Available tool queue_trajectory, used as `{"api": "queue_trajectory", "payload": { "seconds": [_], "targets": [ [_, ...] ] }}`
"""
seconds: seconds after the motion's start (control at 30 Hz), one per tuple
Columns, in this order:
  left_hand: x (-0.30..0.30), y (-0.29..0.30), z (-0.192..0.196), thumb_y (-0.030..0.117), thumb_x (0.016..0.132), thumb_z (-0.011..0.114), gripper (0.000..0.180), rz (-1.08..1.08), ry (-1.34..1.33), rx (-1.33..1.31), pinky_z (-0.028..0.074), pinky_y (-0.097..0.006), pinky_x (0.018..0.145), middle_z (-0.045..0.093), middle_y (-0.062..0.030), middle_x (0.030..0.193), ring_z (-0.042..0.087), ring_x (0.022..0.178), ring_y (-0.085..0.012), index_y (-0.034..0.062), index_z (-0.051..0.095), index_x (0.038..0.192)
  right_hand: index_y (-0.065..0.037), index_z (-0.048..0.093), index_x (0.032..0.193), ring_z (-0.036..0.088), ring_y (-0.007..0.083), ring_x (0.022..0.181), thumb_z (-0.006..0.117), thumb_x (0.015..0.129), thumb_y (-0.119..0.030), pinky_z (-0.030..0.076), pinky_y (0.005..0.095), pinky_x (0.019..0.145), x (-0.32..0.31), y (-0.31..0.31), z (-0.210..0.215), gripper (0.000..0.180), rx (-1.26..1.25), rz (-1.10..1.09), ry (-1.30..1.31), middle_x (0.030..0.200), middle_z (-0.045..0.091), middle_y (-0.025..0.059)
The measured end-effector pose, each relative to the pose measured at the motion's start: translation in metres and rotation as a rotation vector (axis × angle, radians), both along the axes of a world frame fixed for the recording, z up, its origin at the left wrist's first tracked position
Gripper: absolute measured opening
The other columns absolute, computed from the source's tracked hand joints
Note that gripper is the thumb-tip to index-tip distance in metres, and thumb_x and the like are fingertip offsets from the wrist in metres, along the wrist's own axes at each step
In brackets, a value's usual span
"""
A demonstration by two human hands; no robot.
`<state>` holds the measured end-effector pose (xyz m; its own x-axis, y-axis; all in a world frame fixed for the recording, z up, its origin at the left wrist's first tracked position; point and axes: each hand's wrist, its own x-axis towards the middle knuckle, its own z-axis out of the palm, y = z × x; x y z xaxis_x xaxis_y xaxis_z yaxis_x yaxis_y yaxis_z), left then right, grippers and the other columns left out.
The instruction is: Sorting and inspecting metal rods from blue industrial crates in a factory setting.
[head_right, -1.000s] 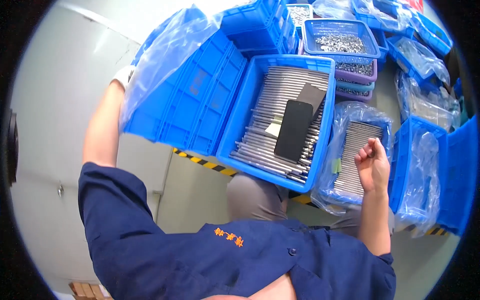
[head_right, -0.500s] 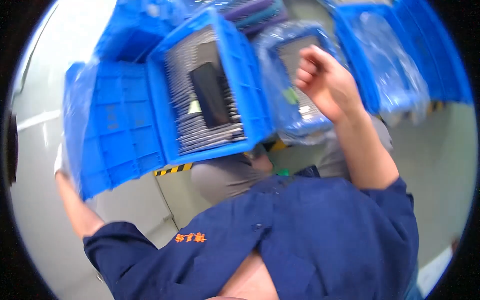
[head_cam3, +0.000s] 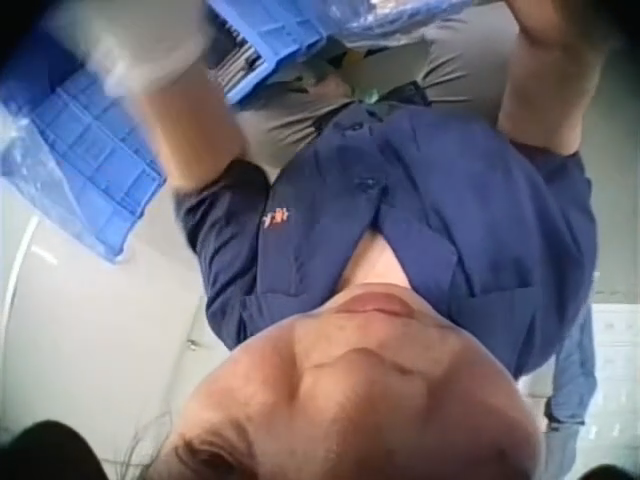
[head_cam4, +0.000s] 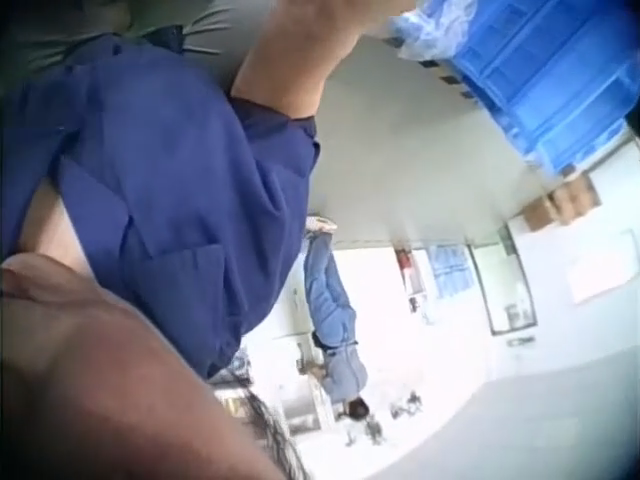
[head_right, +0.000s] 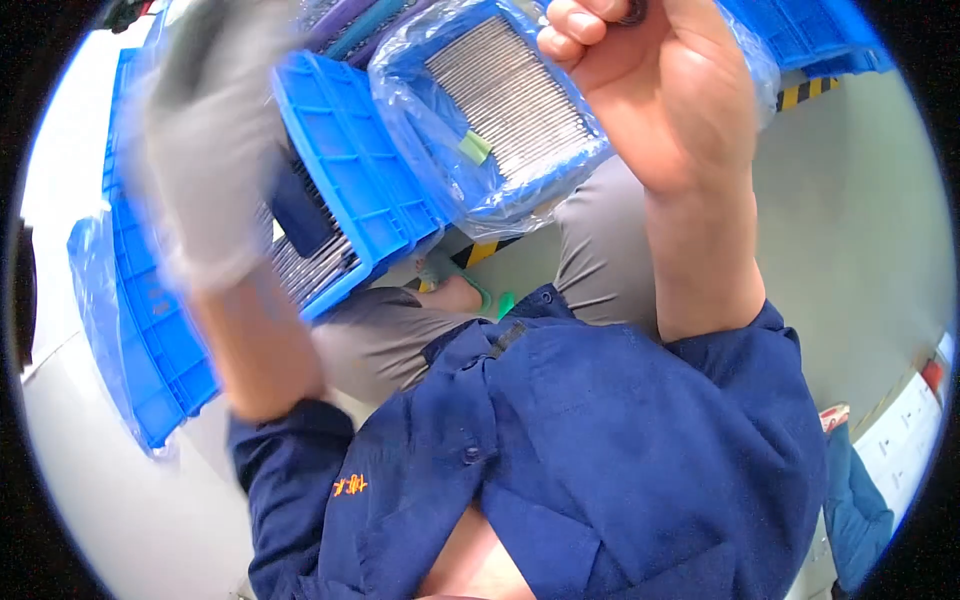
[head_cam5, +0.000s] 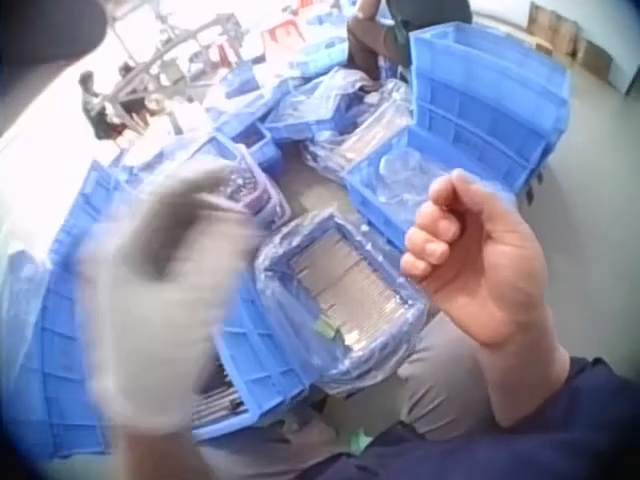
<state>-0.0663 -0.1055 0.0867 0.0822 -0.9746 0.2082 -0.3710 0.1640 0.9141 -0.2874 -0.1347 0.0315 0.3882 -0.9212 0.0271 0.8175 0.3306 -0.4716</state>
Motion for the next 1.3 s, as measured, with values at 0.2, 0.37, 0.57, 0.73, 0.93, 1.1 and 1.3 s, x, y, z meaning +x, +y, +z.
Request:
{"api": "queue_trajectory", "payload": {
  "seconds": [0.2,0.37,0.57,0.73,0.93,1.1,1.3],
  "targets": [
    [-0.072,-0.028,-0.222,0.026,0.072,0.055,0.032,-0.194,-0.662,0.205,0.043,-0.033,0.077,0.057,-0.0117,0.094,0.054,0.088,-0.0255,0.0104,0.057,0.099,-0.004,0.046,0.083,0.036,0.0109,0.062,0.039,0.089,-0.02,0.031,0.0246,0.06,-0.044,-0.007,-0.006,0.018,-0.032,-0.01,0.043,0.066,0.035,0.0002],
    [-0.04,-0.052,-0.321,0.03,0.071,0.054,0.044,-0.164,-0.866,0.477,0.041,-0.034,0.083,0.052,-0.0126,0.106,0.051,0.097,-0.027,0.0113,0.05,0.11,-0.005,0.045,0.081,0.034,0.0098,0.058,0.037,0.09,-0.022,0.03,0.0239,0.058,-0.08,-0.02,-0.027,0.021,0.039,-0.094,0.259,0.062,0.032,-0.0008],
    [-0.001,-0.116,-0.387,0.029,0.069,0.058,0.059,-0.144,-1.061,0.534,0.04,-0.036,0.086,0.039,-0.0169,0.122,0.043,0.107,-0.0292,0.0074,0.038,0.12,-0.007,0.044,0.08,0.031,0.0087,0.054,0.035,0.09,-0.023,0.028,0.0224,0.052,-0.083,-0.043,-0.079,0.021,0.318,-0.065,0.286,0.059,0.029,-0.0017],
    [0.02,-0.147,-0.44,0.027,0.067,0.062,0.065,-0.146,-1.142,0.485,0.036,-0.041,0.087,0.034,-0.0138,0.125,0.036,0.113,-0.0289,0.0066,0.034,0.123,-0.008,0.041,0.076,0.031,0.0088,0.052,0.03,0.092,-0.023,0.029,0.0224,0.051,-0.072,-0.055,-0.087,0.025,0.287,-0.013,0.395,0.059,0.03,-0.0016],
    [0.012,-0.15,-0.469,0.014,0.077,0.04,0.037,0.011,-1.232,0.26,0.039,-0.04,0.075,0.04,-0.0075,0.118,0.04,0.102,-0.023,0.0099,0.043,0.114,-0.008,0.041,0.077,0.032,0.009,0.052,0.029,0.092,-0.024,0.03,0.0225,0.051,-0.069,-0.068,-0.093,0.024,0.368,-0.045,0.5,0.06,0.031,-0.0013],
    [0.011,-0.167,-0.449,0.02,0.07,0.055,0.043,-0.071,-1.237,0.465,0.04,-0.039,0.074,0.047,-0.0094,0.105,0.048,0.095,-0.0236,0.0084,0.043,0.11,-0.008,0.041,0.077,0.033,0.0089,0.052,0.029,0.092,-0.024,0.03,0.0222,0.051,-0.059,-0.071,-0.098,0.025,0.368,0.022,0.519,0.06,0.032,-0.0014],
    [0.013,-0.183,-0.443,0.035,0.055,0.07,0.067,-0.079,-1.115,0.696,0.044,-0.039,0.076,0.05,-0.0128,0.103,0.05,0.096,-0.0275,0.0058,0.04,0.108,-0.008,0.042,0.077,0.033,0.0089,0.052,0.028,0.092,-0.024,0.031,0.0225,0.051,-0.058,-0.07,-0.097,0.025,0.355,0.035,0.528,0.06,0.032,-0.0013]
  ]
}}
